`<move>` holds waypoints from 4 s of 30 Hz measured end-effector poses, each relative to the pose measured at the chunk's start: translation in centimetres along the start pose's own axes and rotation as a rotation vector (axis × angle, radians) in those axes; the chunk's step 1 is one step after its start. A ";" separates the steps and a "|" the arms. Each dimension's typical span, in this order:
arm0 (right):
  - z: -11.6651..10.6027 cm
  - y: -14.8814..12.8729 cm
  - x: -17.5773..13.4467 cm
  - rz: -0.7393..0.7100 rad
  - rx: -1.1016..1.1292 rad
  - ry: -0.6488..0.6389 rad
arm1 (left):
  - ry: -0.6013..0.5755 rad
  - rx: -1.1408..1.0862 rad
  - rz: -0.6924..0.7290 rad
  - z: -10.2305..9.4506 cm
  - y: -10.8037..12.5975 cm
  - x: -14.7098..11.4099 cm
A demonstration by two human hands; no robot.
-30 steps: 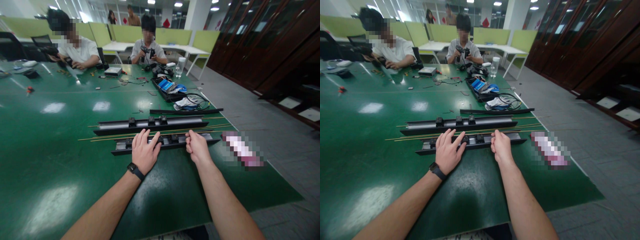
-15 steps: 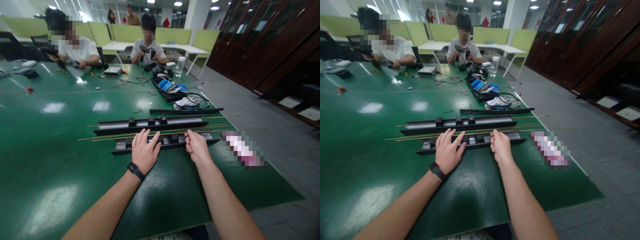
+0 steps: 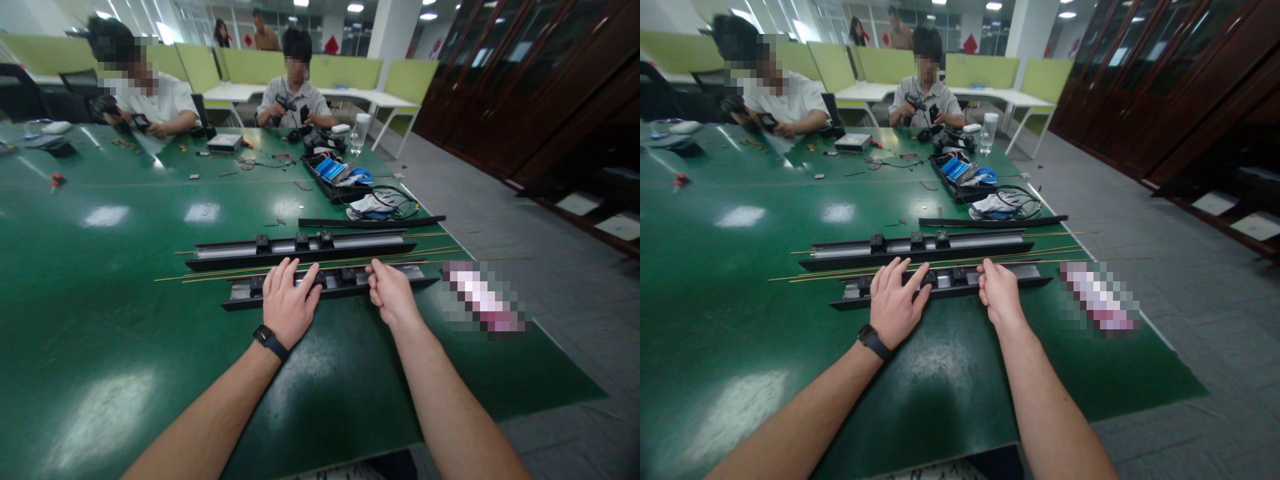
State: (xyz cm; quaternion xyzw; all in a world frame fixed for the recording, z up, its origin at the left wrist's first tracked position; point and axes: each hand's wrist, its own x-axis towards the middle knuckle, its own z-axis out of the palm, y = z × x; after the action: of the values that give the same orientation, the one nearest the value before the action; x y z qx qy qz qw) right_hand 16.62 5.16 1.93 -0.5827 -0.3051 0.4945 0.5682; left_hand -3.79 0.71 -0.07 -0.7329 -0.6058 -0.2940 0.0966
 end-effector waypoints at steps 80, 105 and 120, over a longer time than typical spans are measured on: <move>0.0 0.2 0.1 0.007 0.007 -0.006 | 0.006 -0.005 0.003 0.1 0.0 0.0; -0.1 0.3 0.1 -0.012 0.036 0.027 | 0.003 -0.014 0.004 0.1 -0.1 0.0; -0.1 0.3 0.1 0.016 0.001 -0.007 | -0.013 -0.012 -0.009 -0.2 0.1 0.0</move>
State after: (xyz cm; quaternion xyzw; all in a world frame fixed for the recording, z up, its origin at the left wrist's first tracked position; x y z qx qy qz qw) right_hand 16.67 5.23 1.64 -0.5830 -0.3023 0.5013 0.5635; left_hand -3.77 0.63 0.11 -0.7328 -0.6079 -0.2932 0.0868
